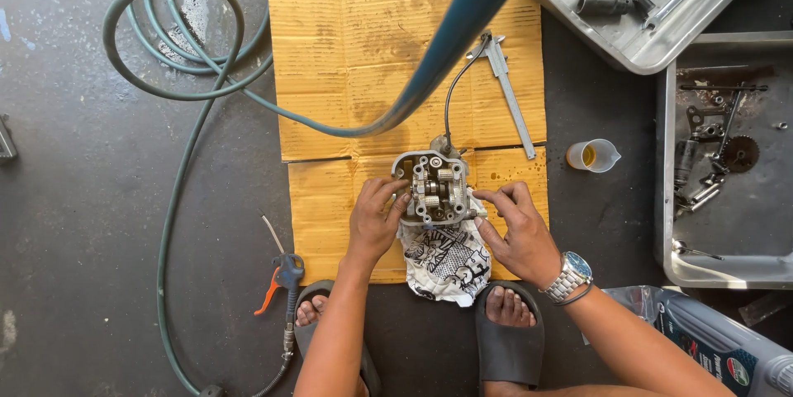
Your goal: The person assembles a mechanical component, likely a motorcycle engine head, on a cardboard sheet. They insert a camshaft into the casing, rotate it to check alignment, and then use a cloth to clean a small metal pin before applying oil to it.
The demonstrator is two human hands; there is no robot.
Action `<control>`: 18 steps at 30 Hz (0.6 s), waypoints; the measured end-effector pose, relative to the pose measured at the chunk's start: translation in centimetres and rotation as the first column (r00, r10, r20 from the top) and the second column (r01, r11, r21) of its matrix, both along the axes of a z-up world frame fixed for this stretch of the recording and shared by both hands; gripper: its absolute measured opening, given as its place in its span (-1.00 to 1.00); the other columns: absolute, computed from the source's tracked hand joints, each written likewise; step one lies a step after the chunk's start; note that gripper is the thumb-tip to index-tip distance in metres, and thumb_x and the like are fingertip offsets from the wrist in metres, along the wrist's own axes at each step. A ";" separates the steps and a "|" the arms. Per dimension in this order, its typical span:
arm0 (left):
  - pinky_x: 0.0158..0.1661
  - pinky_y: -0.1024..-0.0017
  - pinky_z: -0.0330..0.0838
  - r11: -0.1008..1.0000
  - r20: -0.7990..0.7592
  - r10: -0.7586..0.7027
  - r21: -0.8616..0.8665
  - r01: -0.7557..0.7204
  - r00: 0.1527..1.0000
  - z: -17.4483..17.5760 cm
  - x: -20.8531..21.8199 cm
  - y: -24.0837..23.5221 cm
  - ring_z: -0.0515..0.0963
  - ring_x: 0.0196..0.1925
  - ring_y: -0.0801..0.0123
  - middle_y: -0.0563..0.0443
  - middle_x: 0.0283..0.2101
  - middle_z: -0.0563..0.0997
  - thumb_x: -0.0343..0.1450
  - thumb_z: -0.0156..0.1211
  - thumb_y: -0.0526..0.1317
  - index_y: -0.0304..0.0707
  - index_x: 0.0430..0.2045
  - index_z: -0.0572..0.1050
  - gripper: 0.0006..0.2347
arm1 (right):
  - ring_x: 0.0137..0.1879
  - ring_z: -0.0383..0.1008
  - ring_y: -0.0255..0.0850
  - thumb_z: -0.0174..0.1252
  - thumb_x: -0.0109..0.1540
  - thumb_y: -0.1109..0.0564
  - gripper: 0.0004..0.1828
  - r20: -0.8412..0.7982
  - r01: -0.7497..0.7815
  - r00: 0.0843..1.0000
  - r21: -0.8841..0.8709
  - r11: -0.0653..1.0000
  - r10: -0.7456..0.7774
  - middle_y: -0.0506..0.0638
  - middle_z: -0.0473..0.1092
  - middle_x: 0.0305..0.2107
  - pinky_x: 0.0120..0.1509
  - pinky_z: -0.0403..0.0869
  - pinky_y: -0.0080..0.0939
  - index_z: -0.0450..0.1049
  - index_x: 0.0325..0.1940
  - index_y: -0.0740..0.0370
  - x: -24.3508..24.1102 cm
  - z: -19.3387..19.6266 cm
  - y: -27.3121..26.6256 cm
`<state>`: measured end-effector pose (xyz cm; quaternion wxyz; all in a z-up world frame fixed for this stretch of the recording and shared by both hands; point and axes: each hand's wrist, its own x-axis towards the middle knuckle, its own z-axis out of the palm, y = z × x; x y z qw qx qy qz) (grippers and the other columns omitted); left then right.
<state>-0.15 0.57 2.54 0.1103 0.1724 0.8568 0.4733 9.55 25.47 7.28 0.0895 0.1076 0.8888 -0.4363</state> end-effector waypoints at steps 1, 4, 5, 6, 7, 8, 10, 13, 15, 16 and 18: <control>-0.04 0.25 0.53 1.000 0.001 -0.001 -0.001 0.001 1.000 0.2 -0.1 -0.2 0.61 -0.09 0.14 -0.04 -0.24 0.62 0.49 0.25 -0.20 -0.21 -0.12 0.64 -0.84 | -0.13 0.49 0.04 0.21 0.24 0.13 -0.60 0.001 0.001 1.000 -0.001 1.000 -0.001 0.07 0.23 -0.22 -0.07 0.52 -0.01 0.51 0.19 0.12 0.2 -0.1 0.3; -0.15 0.31 0.59 0.987 -0.060 0.144 0.083 -0.139 0.988 1.0 0.3 -1.4 0.64 -0.17 0.15 -0.05 -0.26 0.60 0.46 0.31 -0.23 -0.25 -0.10 0.63 -0.82 | -0.15 0.49 -0.03 0.24 0.24 0.15 -0.62 0.026 0.064 0.998 -0.033 0.997 -0.063 0.08 0.26 -0.24 -0.09 0.51 -0.10 0.53 0.16 0.15 1.9 -0.8 0.6; -0.26 0.34 0.57 0.987 -0.008 0.141 0.080 -0.140 0.990 1.4 0.5 -1.9 0.62 -0.33 0.24 -0.01 -0.40 0.59 0.43 0.36 -0.18 -0.23 -0.21 0.65 -0.84 | -0.17 0.52 -0.03 0.26 0.21 0.16 -0.62 0.041 0.055 0.998 -0.022 0.998 -0.054 0.07 0.29 -0.27 -0.12 0.53 -0.10 0.54 0.13 0.15 2.6 -1.3 0.6; -0.38 0.37 0.54 0.986 0.046 0.142 0.079 -0.145 0.989 1.8 0.9 -2.4 0.61 -0.49 0.34 0.03 -0.54 0.58 0.41 0.41 -0.12 -0.20 -0.31 0.67 -0.84 | -0.19 0.55 -0.03 0.29 0.18 0.18 -0.62 0.057 0.044 0.997 -0.009 0.999 -0.043 0.05 0.33 -0.30 -0.15 0.54 -0.10 0.56 0.09 0.15 3.5 -1.8 0.7; -0.38 0.37 0.54 0.986 0.044 0.141 0.080 -0.145 0.989 3.8 0.7 -2.5 0.61 -0.49 0.34 0.03 -0.54 0.58 0.41 0.41 -0.12 -0.20 -0.31 0.67 -0.84 | -0.19 0.55 -0.03 0.29 0.18 0.18 -0.62 0.055 0.044 0.998 -0.008 0.999 -0.043 0.05 0.33 -0.30 -0.15 0.54 -0.10 0.56 0.09 0.15 4.4 -2.6 0.6; -0.29 0.18 0.52 0.993 0.340 0.047 -0.121 -0.005 0.939 5.9 0.5 -2.7 0.66 -0.37 0.08 -0.15 -0.44 0.66 0.39 0.35 -0.14 -0.29 -0.32 0.69 -0.81 | -0.21 0.56 -0.03 0.29 0.15 0.20 -0.63 0.080 0.038 0.996 -0.024 0.999 -0.036 0.06 0.34 -0.31 -0.17 0.54 -0.09 0.56 0.06 0.17 5.2 -3.4 0.4; -0.20 -0.01 0.51 0.945 0.609 0.020 -0.270 0.184 0.793 7.1 1.3 -2.3 0.71 -0.25 -0.18 -0.34 -0.34 0.73 0.37 0.29 -0.16 -0.37 -0.33 0.71 -0.78 | -0.22 0.57 -0.03 0.30 0.12 0.23 -0.63 0.097 0.031 0.995 -0.043 0.999 -0.027 0.06 0.36 -0.33 -0.18 0.55 -0.07 0.56 0.03 0.18 6.5 -5.0 -0.5; -0.13 -0.02 0.54 0.761 0.602 0.001 -0.519 0.390 0.799 4.6 4.8 -0.2 0.68 -0.09 -0.20 -0.24 -0.28 0.72 0.35 0.29 0.00 -0.12 -0.28 0.72 -0.74 | -0.17 0.57 -0.08 0.35 0.10 0.11 -0.57 0.132 0.062 0.989 0.000 0.998 -0.062 0.00 0.35 -0.26 -0.11 0.57 -0.09 0.52 0.07 0.08 7.5 -5.8 -2.5; -0.19 0.02 0.56 0.722 0.449 -0.037 -0.605 0.334 0.893 2.8 7.6 2.2 0.66 -0.10 -0.10 -0.22 -0.16 0.62 0.36 0.33 -0.03 -0.27 -0.10 0.60 -0.65 | -0.03 0.54 0.03 0.31 0.16 0.07 -0.55 0.216 -0.039 0.976 0.102 0.994 0.016 0.01 0.32 -0.20 -0.01 0.56 -0.01 0.46 0.13 0.07 6.9 -4.6 -3.8; -0.19 0.02 0.56 0.720 0.440 -0.045 -0.609 0.334 0.897 1.4 9.3 2.0 0.66 -0.10 -0.10 -0.22 -0.16 0.62 0.36 0.33 -0.03 -0.27 -0.10 0.60 -0.65 | -0.03 0.54 0.03 0.31 0.16 0.07 -0.55 0.206 -0.030 0.978 0.102 0.994 0.008 0.01 0.32 -0.20 -0.01 0.56 -0.01 0.46 0.13 0.07 7.5 -6.2 -4.0; -0.27 0.04 0.33 0.791 0.089 -0.155 -0.585 0.178 0.984 -1.5 12.7 1.6 0.38 -0.07 -0.06 -0.15 -0.17 0.38 0.38 0.26 -0.23 -0.25 -0.26 0.47 -0.84 | -0.05 0.39 -0.08 0.27 0.19 0.08 -0.84 0.112 -0.076 0.992 0.136 0.988 0.061 -0.05 0.26 -0.18 -0.38 0.43 0.02 0.43 -0.23 0.06 8.8 -9.3 -4.5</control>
